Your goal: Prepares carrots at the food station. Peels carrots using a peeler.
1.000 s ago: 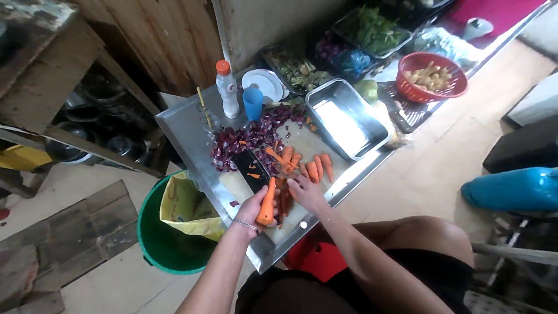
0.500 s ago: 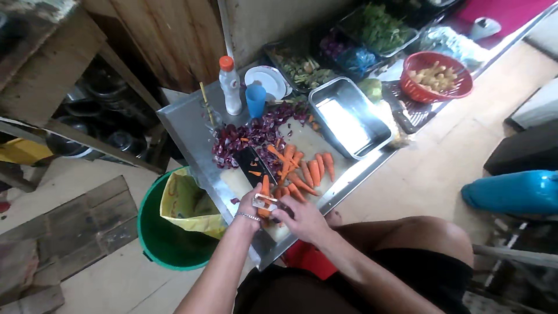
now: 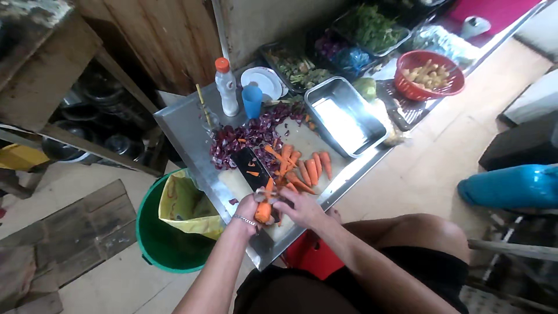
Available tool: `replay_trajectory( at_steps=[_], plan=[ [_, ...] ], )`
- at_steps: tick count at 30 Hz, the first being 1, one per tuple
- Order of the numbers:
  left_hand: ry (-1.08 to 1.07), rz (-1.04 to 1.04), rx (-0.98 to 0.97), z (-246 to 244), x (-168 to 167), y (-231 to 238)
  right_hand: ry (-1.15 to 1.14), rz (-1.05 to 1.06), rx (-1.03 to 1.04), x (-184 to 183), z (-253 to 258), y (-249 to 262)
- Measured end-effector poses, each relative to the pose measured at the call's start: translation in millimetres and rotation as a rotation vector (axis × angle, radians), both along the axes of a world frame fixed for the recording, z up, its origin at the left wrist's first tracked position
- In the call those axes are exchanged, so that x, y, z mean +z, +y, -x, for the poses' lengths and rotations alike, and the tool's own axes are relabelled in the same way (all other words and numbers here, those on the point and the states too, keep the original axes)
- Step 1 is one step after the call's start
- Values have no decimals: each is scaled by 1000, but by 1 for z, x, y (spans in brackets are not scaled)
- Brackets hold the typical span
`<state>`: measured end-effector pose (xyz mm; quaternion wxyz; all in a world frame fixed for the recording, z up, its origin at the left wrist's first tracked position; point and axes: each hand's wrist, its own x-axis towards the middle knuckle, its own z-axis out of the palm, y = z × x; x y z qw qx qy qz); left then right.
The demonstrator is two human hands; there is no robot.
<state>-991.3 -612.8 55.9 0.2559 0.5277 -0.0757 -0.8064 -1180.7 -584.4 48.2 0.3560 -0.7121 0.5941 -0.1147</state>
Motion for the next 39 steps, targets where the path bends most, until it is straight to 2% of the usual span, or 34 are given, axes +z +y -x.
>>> replay_trajectory(
  at_steps=[2,5,7,9,13,16,22,26,29,33,39],
  plan=[
    [-37,-34,-14,2,3,2,35,21,-50,-19,14,-11],
    [35,-8,-87,1,1,5,84,-85,-216,-39,32,-31],
    [60,13,-88,1,-1,4,58,-217,-316,-39,35,-38],
    [47,-3,-26,-1,-5,1,-3,-294,-366,-20,23,-31],
    [7,-5,114,-1,-5,-3,-22,-203,-288,26,-10,5],
    [-14,63,145,2,-12,-1,-3,-84,-128,38,-26,29],
    [27,56,144,9,-12,0,58,-8,14,18,-15,25],
    [-54,9,63,12,1,-1,58,-35,-105,-4,12,6],
    [-82,23,54,13,8,2,21,-28,-82,8,15,10],
    [-5,51,64,10,-5,0,-50,-45,23,20,2,17],
    [-13,-3,-10,14,-5,2,-15,2,-45,-22,21,-6]
  ],
)
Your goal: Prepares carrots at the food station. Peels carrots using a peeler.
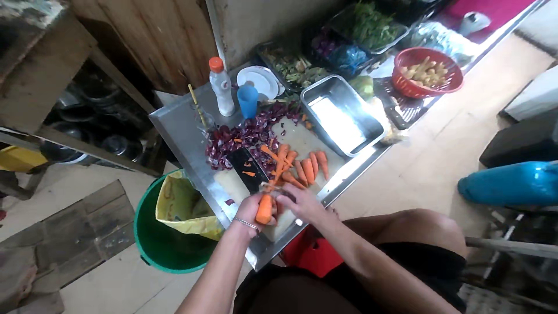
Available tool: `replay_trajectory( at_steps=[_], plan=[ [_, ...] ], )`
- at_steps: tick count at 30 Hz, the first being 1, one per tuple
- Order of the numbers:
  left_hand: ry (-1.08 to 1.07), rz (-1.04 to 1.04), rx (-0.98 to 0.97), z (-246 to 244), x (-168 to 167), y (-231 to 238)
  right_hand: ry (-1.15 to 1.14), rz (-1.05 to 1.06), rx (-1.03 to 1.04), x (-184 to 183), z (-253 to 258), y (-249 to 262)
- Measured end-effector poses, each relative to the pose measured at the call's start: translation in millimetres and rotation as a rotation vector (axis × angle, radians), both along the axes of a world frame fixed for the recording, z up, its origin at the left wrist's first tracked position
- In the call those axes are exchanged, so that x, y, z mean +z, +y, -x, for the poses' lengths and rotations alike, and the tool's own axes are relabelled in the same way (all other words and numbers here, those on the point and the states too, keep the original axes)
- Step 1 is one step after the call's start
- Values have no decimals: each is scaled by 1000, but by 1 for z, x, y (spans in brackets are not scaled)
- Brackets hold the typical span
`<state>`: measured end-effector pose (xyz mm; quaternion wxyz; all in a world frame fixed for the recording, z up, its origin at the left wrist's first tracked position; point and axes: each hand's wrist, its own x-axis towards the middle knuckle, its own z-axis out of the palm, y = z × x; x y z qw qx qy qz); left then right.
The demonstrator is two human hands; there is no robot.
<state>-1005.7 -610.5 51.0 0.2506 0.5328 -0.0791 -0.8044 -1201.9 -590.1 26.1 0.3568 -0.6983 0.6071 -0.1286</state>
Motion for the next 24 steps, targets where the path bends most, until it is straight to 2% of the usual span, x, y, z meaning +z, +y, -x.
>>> replay_trajectory(
  at_steps=[3,6,10,13,15,18,24],
  plan=[
    [-4,-2,-28,0,2,0,60,-18,-41,-13,8,-19],
    [27,29,-69,-3,2,0,71,-185,-215,-19,12,-36],
    [20,33,34,-15,-3,-4,-61,-330,-305,12,-5,-25],
    [-39,35,135,-15,-3,-5,-77,-201,-179,44,-29,11],
    [-3,55,161,-13,-5,-4,-57,-101,-81,51,-41,32],
    [85,59,174,-10,-9,-4,6,-34,2,46,-44,40],
    [58,82,174,-11,-5,-4,4,48,59,31,-39,28]
  ],
)
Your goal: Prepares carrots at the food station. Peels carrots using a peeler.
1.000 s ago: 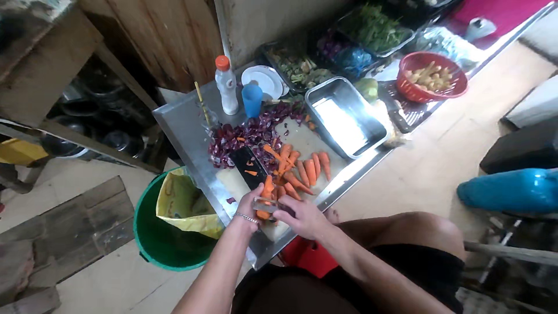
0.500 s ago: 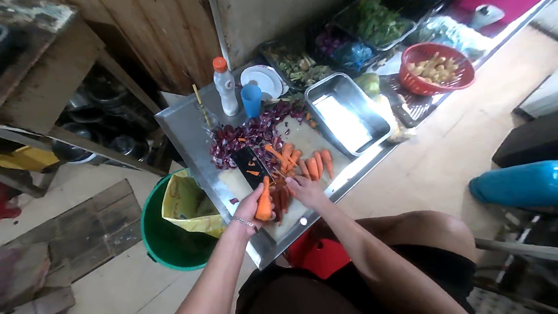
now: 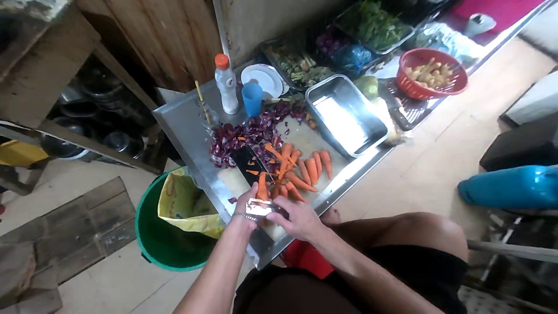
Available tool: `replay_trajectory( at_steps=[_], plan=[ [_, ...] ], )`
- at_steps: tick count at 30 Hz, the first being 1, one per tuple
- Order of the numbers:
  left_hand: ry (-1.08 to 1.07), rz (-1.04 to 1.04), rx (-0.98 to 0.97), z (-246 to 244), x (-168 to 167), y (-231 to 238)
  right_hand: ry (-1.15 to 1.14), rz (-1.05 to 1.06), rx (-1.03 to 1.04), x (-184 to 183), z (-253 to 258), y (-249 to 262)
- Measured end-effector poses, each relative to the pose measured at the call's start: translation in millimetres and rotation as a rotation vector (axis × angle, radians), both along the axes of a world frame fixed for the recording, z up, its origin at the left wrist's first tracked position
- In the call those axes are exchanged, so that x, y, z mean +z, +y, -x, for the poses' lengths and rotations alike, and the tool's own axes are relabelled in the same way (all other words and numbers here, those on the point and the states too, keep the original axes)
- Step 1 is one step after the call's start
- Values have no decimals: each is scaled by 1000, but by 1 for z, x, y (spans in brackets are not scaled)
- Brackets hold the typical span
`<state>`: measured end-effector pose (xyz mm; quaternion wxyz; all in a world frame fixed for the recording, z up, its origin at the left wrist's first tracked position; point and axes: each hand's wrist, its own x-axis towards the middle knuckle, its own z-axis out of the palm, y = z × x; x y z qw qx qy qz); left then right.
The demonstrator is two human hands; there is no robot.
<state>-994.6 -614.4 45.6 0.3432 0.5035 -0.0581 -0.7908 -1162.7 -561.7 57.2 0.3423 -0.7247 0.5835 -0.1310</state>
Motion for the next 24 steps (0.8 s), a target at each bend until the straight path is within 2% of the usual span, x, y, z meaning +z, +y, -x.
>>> replay_trajectory(
  at_steps=[4,9,15,20,24],
  plan=[
    [19,-2,40,-5,2,-4,-17,37,-21,-6,-6,-6],
    [-103,-85,-88,-1,20,-1,21,-39,-143,-19,24,-29],
    [37,-59,-49,-2,-3,-3,-31,-140,-2,10,14,-14],
    [1,-95,-111,0,7,-3,-15,-22,13,-18,21,-25],
    [-48,-115,-149,-1,14,3,61,-46,-133,-42,44,-49]
  ],
)
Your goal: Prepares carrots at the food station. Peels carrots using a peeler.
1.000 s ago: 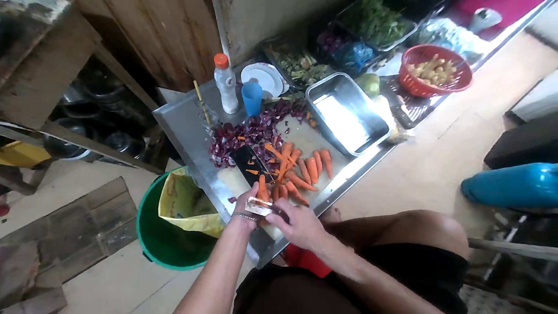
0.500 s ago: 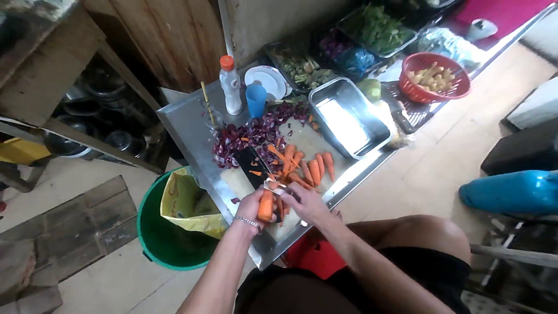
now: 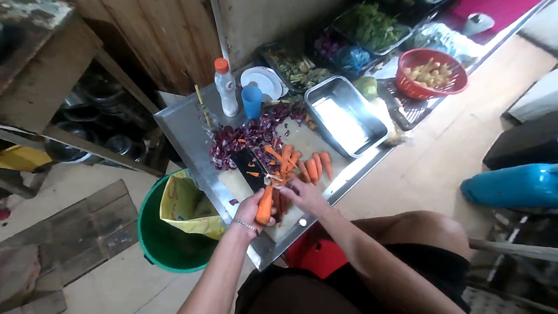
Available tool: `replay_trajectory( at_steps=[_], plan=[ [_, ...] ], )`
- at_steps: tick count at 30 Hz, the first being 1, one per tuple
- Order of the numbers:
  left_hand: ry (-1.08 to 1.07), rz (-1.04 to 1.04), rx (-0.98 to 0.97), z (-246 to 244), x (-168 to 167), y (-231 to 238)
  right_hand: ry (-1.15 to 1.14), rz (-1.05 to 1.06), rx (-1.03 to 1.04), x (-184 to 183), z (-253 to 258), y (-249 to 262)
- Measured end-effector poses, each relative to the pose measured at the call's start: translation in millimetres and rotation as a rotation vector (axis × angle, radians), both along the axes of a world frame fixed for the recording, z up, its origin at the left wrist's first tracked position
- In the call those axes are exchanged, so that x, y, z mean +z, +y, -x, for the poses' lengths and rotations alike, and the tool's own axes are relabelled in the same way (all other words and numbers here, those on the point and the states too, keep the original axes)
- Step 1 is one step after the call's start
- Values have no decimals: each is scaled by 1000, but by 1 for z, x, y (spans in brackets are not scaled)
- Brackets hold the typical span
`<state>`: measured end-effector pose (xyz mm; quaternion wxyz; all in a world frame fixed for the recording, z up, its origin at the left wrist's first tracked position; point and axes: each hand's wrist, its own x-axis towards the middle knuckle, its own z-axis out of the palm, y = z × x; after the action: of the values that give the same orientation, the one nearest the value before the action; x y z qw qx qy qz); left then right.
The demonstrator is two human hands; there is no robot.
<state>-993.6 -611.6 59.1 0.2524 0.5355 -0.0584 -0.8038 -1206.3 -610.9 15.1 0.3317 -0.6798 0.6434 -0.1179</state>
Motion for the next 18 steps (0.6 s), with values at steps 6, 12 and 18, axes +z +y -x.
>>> replay_trajectory(
  at_steps=[6,12,18],
  plan=[
    [8,47,41,-5,-10,-1,-432,-598,-477,17,-2,-8],
    [-51,67,138,0,-13,-4,-185,-248,-119,57,-40,44],
    [102,23,204,6,-10,-3,-15,1,102,54,-48,64]
  ],
)
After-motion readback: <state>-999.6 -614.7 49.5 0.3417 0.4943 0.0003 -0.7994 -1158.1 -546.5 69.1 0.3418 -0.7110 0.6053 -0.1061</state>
